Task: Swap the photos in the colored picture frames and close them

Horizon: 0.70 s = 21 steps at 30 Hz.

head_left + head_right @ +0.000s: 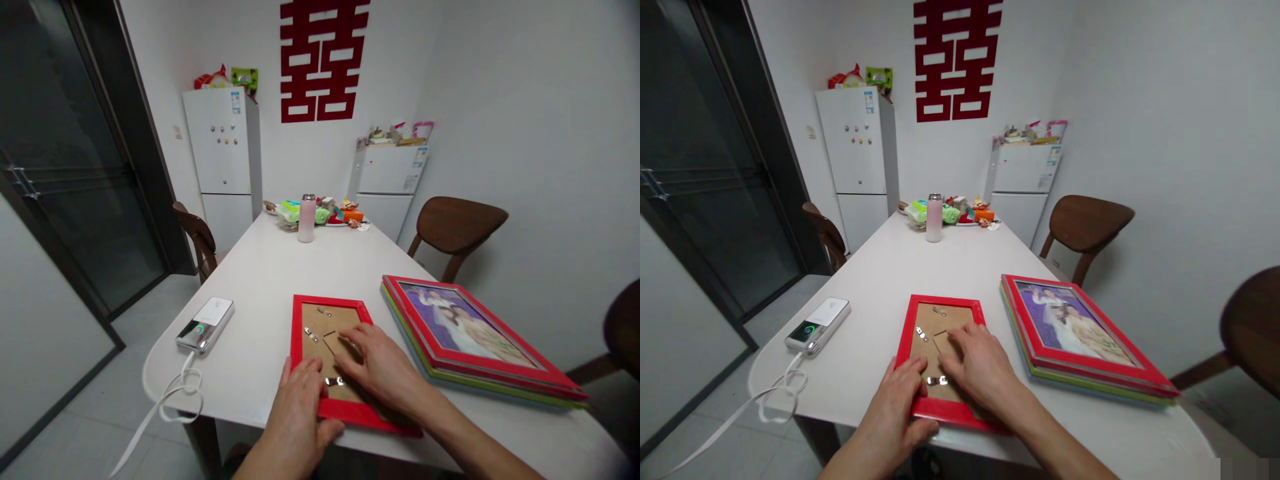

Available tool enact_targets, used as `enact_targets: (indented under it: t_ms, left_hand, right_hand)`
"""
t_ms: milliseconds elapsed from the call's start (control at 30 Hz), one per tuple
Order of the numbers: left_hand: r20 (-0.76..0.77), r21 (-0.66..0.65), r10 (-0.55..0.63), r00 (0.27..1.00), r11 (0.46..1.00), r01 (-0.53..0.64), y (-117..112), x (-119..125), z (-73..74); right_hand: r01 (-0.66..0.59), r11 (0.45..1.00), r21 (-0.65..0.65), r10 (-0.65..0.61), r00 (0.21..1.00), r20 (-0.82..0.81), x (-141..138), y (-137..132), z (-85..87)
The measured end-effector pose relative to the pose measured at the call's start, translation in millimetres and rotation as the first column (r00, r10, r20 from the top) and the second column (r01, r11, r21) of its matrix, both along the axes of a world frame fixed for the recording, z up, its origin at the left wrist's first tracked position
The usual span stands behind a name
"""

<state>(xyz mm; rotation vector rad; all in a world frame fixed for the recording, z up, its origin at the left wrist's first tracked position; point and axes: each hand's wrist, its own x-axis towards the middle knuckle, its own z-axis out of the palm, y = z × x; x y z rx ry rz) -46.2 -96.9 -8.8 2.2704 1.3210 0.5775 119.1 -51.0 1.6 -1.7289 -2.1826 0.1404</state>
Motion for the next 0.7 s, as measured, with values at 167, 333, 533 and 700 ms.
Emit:
enact_targets:
  t_ms: [167, 333, 533, 700]
  left_hand:
    - [0.095, -0.039, 0.022, 0.995, 0.999, -0.018, -2.7, 0.2, -1.4]
    - [0.304, -0.161, 0.104, 0.947, 0.985, -0.057, -2.3, -0.3, 2.9]
    - [0.768, -0.27, 0.24, 0.593, 0.962, -0.041, 14.8, -0.8, 12.0]
    - [0.798, -0.455, 0.428, 0.424, 0.889, -0.042, 29.4, -33.4, 20.3]
  right_hand:
    - [-0.003, 0.998, -0.067, 0.001, 1.0, -0.031, 5.9, -20.0, -1.7]
    - [0.039, 0.998, -0.057, -0.043, 0.996, -0.08, 12.6, -10.7, 14.4]
    - [-0.017, 1.0, -0.003, 0.017, 0.989, -0.148, -2.7, -23.2, 46.7]
    - [-0.098, 0.995, 0.003, 0.095, 0.957, -0.273, -11.0, -28.6, 39.9]
